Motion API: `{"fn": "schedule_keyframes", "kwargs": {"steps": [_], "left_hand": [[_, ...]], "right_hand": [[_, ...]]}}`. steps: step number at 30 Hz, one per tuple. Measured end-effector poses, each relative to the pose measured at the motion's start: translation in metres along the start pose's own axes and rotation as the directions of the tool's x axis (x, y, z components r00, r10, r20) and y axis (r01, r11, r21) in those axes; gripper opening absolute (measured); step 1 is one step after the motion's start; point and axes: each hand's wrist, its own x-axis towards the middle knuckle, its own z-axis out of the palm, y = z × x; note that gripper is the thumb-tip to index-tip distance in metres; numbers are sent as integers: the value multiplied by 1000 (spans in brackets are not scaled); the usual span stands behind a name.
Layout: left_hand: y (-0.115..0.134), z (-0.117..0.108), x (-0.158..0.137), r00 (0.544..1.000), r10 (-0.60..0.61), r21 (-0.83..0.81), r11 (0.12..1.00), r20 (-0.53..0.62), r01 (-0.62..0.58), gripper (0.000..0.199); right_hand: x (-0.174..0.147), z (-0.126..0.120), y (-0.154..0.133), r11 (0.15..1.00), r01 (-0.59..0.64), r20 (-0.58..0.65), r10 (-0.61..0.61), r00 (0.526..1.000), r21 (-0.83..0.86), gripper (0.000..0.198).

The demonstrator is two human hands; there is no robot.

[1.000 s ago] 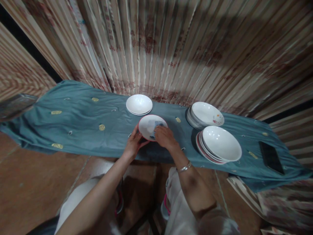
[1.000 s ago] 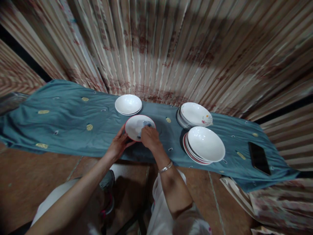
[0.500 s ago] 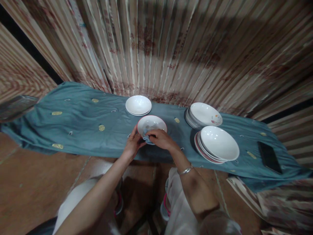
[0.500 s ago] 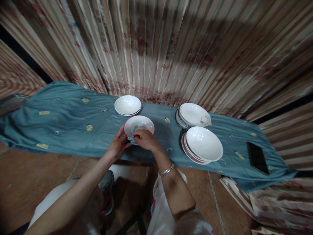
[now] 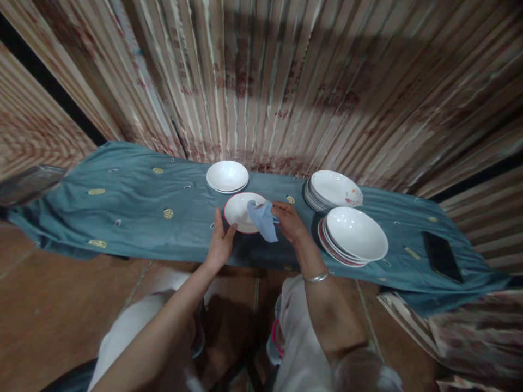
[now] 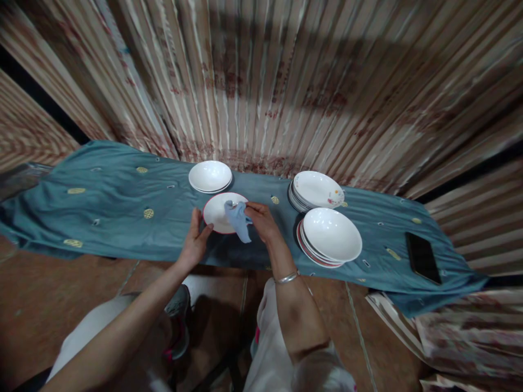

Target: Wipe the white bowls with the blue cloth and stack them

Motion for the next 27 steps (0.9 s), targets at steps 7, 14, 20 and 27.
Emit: {"fn": "schedule_keyframes", "kwargs": {"steps": [7, 14, 20, 27], "left_hand": [[12, 13, -13, 920, 273, 471, 797, 281, -380, 41], [7, 28, -1, 901, 253, 461, 791, 351, -402, 7], [14, 36, 2, 924, 252, 389, 851, 287, -353, 6], [27, 37, -2, 978, 175, 331, 921, 114, -204, 7]], "right_hand": [[-6, -7, -10, 993, 7, -183, 15, 983, 120, 18], [-8, -20, -8, 998, 47, -240, -36, 970, 42, 19], [-10, -26, -10, 996, 73, -242, -57, 969, 54, 19], [-13, -26, -13, 984, 172, -275, -154, 949, 41, 18]]}}
